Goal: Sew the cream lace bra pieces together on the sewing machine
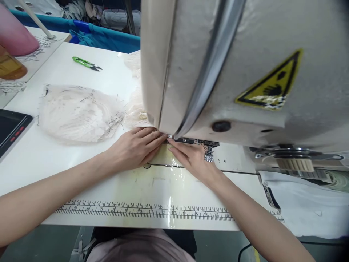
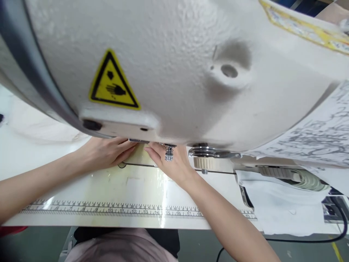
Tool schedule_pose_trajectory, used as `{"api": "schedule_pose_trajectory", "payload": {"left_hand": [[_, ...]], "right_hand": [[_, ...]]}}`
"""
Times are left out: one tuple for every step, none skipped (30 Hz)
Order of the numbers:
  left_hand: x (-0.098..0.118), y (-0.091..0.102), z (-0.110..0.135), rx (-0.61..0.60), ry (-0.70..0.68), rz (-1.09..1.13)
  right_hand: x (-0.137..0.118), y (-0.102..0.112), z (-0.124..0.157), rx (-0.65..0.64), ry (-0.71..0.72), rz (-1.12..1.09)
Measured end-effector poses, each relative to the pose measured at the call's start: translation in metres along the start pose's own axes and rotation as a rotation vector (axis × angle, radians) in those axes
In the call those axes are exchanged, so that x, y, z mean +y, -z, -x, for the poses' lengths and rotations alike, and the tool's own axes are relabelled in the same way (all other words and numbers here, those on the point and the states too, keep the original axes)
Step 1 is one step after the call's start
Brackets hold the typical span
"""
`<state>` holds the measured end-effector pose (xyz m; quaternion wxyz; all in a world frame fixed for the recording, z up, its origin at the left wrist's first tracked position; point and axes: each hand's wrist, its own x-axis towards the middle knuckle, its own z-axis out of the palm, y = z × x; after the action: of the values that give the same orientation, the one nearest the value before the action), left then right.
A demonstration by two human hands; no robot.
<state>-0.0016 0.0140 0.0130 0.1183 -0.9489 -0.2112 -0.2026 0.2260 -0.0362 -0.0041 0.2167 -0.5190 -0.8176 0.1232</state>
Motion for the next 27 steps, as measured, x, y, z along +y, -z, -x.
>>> {"api": "schedule_pose_trajectory", "payload": {"left_hand": [[0.0,0.0,0.0,-0.001,-0.001,0.001],[0.0,0.0,0.0,-0.001,-0.003,0.003],[-0.001,0.0,0.0,-0.001,-0.004,0.007],[-0.001,0.0,0.0,-0.004,-0.003,0.013],[-0.001,0.0,0.0,-0.011,0.0,0.019],[-0.001,0.0,-0.001,-0.022,0.007,0.025],[-0.001,0.0,-0.001,-0.029,0.016,0.029],[-0.001,0.0,-0.001,-0.034,0.026,0.032],[0.0,-0.001,-0.001,-0.038,0.036,0.034],[0.0,-0.001,0.0,-0.04,0.044,0.036],[0.0,-0.001,0.0,-0.044,0.049,0.039],[0.0,-0.002,0.0,-0.049,0.052,0.043],[0.0,-0.002,0.0,-0.057,0.056,0.046],[0.0,-0.002,0.001,-0.063,0.06,0.049],[0.0,-0.002,0.001,-0.069,0.065,0.052],[0.001,-0.002,0.001,-0.072,0.07,0.054],[0.001,-0.002,0.001,-0.073,0.075,0.054],[0.001,-0.002,0.001,-0.072,0.079,0.053],[0.001,-0.003,0.001,-0.072,0.083,0.05],[0.002,-0.003,0.001,-0.075,0.085,0.047],[0.002,-0.003,0.001,-0.079,0.087,0.044],[0.002,-0.003,0.001,-0.084,0.088,0.043],[0.002,-0.004,0.001,-0.091,0.09,0.042],[0.002,-0.004,0.001,-0.098,0.092,0.041],[0.002,-0.004,0.002,-0.105,0.094,0.041],[0.002,-0.004,0.002,-0.109,0.097,0.04],[0.002,-0.004,0.002,-0.113,0.101,0.04]], "right_hand": [[0.0,0.0,0.0,-0.006,-0.003,-0.007],[0.0,0.0,0.0,-0.01,-0.006,-0.012],[0.0,0.0,0.0,-0.013,-0.009,-0.014],[0.0,0.0,0.0,-0.015,-0.011,-0.014],[-0.001,-0.001,0.0,-0.017,-0.014,-0.012],[-0.001,-0.001,0.0,-0.018,-0.017,-0.008],[-0.002,-0.001,0.0,-0.019,-0.02,-0.004],[-0.002,-0.001,0.0,-0.021,-0.022,0.001],[-0.002,-0.001,0.0,-0.022,-0.022,0.006],[-0.003,0.0,0.0,-0.022,-0.022,0.009],[-0.003,0.0,0.0,-0.021,-0.022,0.012],[-0.003,0.0,0.0,-0.021,-0.022,0.014],[-0.003,0.0,0.0,-0.025,-0.023,0.014],[-0.002,-0.001,0.0,-0.029,-0.025,0.013],[-0.002,-0.001,0.0,-0.029,-0.024,0.01],[-0.001,-0.003,0.001,-0.026,-0.023,0.009],[0.0,-0.004,0.001,-0.022,-0.02,0.009],[0.001,-0.006,0.002,-0.012,-0.014,0.014],[0.002,-0.008,0.002,-0.001,-0.006,0.029],[0.003,-0.009,0.003,0.012,0.006,0.053],[0.003,-0.01,0.003,0.023,0.018,0.087],[0.003,-0.011,0.003,0.035,0.031,0.128],[0.003,-0.012,0.004,0.046,0.045,0.166],[0.003,-0.011,0.004,0.059,0.057,0.198],[0.002,-0.011,0.003,0.071,0.065,0.217],[0.001,-0.009,0.003,0.086,0.069,0.226],[0.0,-0.007,0.003,0.102,0.066,0.224]]}}
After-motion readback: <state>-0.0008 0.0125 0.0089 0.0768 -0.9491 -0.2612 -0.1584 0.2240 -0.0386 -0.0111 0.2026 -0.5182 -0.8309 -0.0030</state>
